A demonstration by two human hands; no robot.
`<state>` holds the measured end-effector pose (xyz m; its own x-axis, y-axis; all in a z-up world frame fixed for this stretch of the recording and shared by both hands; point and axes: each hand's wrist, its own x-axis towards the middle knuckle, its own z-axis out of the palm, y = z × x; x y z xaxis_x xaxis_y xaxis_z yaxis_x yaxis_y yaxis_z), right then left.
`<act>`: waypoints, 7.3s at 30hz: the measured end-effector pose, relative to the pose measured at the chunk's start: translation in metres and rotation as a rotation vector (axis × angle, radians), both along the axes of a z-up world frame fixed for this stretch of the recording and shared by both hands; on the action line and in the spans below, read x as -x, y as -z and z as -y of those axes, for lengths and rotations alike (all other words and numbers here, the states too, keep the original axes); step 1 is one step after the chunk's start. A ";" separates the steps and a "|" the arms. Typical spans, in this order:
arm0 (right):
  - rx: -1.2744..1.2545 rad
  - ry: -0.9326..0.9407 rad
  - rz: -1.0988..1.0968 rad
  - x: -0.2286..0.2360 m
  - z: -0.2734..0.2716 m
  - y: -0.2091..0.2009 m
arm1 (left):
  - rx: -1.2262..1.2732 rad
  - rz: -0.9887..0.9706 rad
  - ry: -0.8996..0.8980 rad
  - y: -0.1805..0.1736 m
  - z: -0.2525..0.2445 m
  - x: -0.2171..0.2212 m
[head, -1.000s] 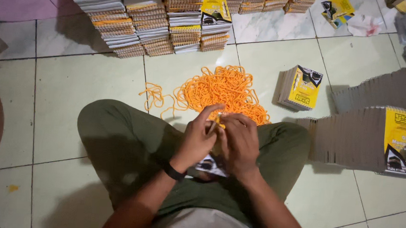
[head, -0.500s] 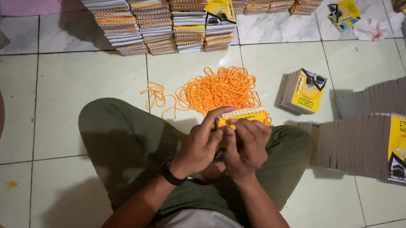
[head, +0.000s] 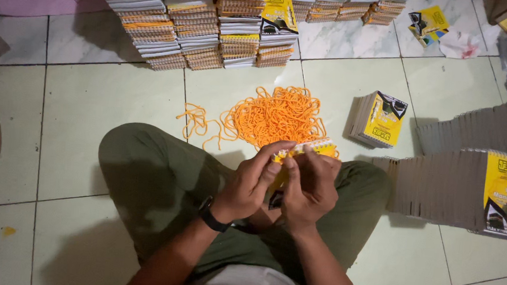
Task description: The person sits on the floor and bundles stacks of yellow-covered notebooks using orange rubber bands. They pick up a stack, wrap a rubber band around it by hand, and place the finished bundle onto a larger pile of completed notebooks.
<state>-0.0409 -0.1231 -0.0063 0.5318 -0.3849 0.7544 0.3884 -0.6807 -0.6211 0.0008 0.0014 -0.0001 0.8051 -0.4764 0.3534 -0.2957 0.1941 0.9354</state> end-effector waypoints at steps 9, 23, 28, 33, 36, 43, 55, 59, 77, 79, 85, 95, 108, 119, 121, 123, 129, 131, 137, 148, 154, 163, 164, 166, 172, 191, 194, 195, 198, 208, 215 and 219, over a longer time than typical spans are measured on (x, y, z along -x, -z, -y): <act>0.032 -0.235 -0.084 -0.006 -0.001 0.012 | -0.048 -0.077 -0.269 0.003 0.002 -0.004; 0.029 -0.237 -0.251 -0.015 0.004 -0.024 | -0.165 0.045 -0.269 0.001 -0.003 -0.005; 0.005 -0.236 -0.273 -0.014 0.003 -0.028 | -0.228 0.155 -0.298 0.006 -0.002 -0.002; -0.071 -0.273 -0.276 -0.013 0.003 -0.019 | -0.192 0.218 -0.291 0.000 -0.002 -0.003; -0.139 -0.287 -0.230 -0.012 0.004 -0.001 | -0.231 0.307 -0.360 -0.002 -0.001 -0.001; -0.293 -0.269 -0.115 -0.014 -0.003 -0.004 | -0.265 0.481 -0.438 -0.010 0.003 -0.002; -0.250 -0.320 0.036 -0.002 0.008 -0.027 | -0.070 0.623 -0.436 -0.016 0.004 -0.002; -0.173 -0.304 -0.058 0.005 0.011 -0.036 | -0.072 0.659 -0.416 -0.021 0.002 -0.002; 0.083 -0.298 -0.299 0.006 0.022 -0.032 | -0.146 0.706 -0.367 -0.022 -0.001 -0.005; 0.112 -0.305 -0.348 0.007 0.030 -0.019 | -0.157 0.709 -0.359 -0.023 -0.001 -0.005; 0.310 -0.279 -0.360 0.005 0.055 0.013 | -0.195 0.737 -0.355 -0.022 0.000 -0.002; 0.398 -0.218 -0.144 0.001 0.052 0.004 | -0.185 0.472 -0.269 -0.027 -0.004 0.000; 0.215 -0.178 -0.003 -0.001 0.029 0.002 | -0.161 0.181 -0.299 -0.021 -0.001 0.008; 0.359 -0.167 -0.118 0.000 0.036 0.005 | -0.198 0.177 -0.438 -0.036 0.009 0.017; 0.377 -0.163 -0.132 0.000 0.037 0.003 | -0.190 0.254 -0.490 -0.038 0.009 0.017; 0.370 -0.192 -0.139 0.000 0.036 0.002 | -0.219 0.263 -0.500 -0.032 0.012 0.019; 0.374 -0.223 -0.188 -0.002 0.042 -0.012 | -0.267 0.331 -0.416 -0.040 0.010 0.016; 0.361 -0.221 -0.191 -0.004 0.044 -0.016 | -0.294 0.348 -0.383 -0.043 0.007 0.012; 0.342 -0.222 -0.215 -0.005 0.047 -0.014 | -0.268 0.303 -0.259 -0.056 0.002 0.004; 0.271 -0.131 -0.291 0.004 0.011 -0.009 | -0.205 0.174 -0.371 -0.026 -0.001 -0.008; 0.278 -0.075 -0.337 -0.005 0.006 -0.004 | -0.183 0.085 -0.310 -0.028 -0.001 -0.012; 0.410 -0.108 -0.356 -0.006 0.009 0.025 | -0.033 -0.392 -0.204 0.012 0.006 -0.020; 0.370 -0.124 -0.330 -0.003 0.008 0.027 | -0.063 -0.371 -0.222 0.008 0.005 -0.019; 0.330 -0.139 -0.307 -0.001 0.011 0.031 | -0.094 -0.352 -0.238 0.007 0.006 -0.018; 0.359 -0.196 -0.330 -0.007 0.028 0.028 | -0.082 -0.403 -0.174 0.010 0.004 -0.030; -1.000 -0.400 -0.722 -0.103 0.117 0.157 | 0.031 -0.954 -0.031 0.142 0.056 -0.168; -1.148 -0.356 -0.728 -0.111 0.114 0.187 | -0.027 -0.940 -0.135 0.166 0.068 -0.174; -1.185 -0.332 -0.746 -0.108 0.108 0.186 | -0.105 -0.901 -0.183 0.167 0.065 -0.171; -1.288 -0.367 -0.689 -0.112 0.107 0.189 | -0.257 -0.825 -0.214 0.145 0.056 -0.176; -1.517 -0.255 -0.579 -0.107 0.119 0.192 | -0.813 0.828 -0.404 0.152 0.118 -0.288; -1.560 -0.344 -0.627 -0.110 0.134 0.205 | -1.521 0.699 0.085 0.095 0.167 -0.372; -1.434 -0.330 -0.752 -0.109 0.134 0.181 | -1.668 0.656 0.272 0.077 0.169 -0.369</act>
<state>0.0684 -0.2568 -0.1878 0.7853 -0.2997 -0.5417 -0.2692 0.6226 -0.7348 0.3703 -0.1681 -0.0773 0.5944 -0.7046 -0.3875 -0.7800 -0.6223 -0.0649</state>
